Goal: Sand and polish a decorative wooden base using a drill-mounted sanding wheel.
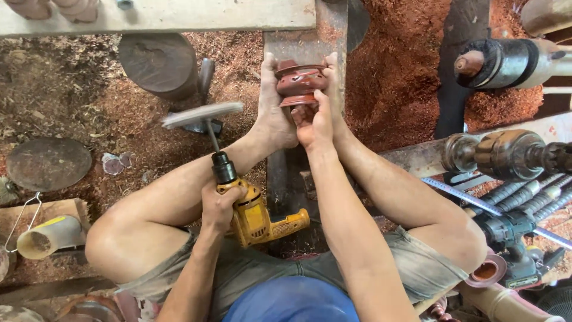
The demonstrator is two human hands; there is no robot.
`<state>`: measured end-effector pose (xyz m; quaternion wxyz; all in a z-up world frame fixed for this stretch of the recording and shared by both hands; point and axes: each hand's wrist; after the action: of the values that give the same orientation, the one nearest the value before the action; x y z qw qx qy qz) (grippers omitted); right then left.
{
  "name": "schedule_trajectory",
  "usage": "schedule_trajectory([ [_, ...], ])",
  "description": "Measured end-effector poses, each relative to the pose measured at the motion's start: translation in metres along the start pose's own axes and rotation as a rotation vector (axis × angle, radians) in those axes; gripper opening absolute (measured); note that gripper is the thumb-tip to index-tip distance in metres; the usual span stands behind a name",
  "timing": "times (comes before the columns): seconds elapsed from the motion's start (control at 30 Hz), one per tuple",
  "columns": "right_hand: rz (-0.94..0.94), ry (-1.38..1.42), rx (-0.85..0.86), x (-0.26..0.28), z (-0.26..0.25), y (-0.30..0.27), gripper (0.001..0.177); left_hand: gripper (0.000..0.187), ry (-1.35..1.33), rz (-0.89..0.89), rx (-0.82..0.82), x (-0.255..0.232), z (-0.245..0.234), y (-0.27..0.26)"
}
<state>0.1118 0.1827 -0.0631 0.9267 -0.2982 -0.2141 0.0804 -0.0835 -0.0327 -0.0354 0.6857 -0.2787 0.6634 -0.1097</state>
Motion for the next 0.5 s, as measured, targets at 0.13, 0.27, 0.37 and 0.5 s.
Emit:
schedule_trajectory([
  [0.13, 0.019, -0.051, 0.086, 0.006, -0.031, 0.01, 0.051, 0.018, 0.023, -0.003, 0.037, -0.018, 0.012, 0.004],
  [0.27, 0.076, -0.347, 0.05, 0.009, -0.051, -0.012, 0.052, 0.018, 0.067, -0.006, 0.083, -0.035, 0.023, 0.008],
  [0.37, 0.082, -1.03, 0.225, 0.035, 0.0, -0.114, 0.074, 0.019, 0.07, -0.008, 0.117, -0.056, 0.035, 0.021],
  [0.5, -0.42, -1.893, 0.684, 0.023, -0.036, -0.217, 0.13, 0.023, 0.065, -0.02, 0.152, -0.093, 0.058, 0.039],
])
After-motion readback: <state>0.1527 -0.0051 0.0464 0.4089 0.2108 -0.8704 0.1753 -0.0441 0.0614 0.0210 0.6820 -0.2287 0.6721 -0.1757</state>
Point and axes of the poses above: each hand's wrist, its own y-axis towards the middle knuckle, its own z-axis out of the palm, x = y × z, and after that the axes turned 12 degrees about y, right-handed
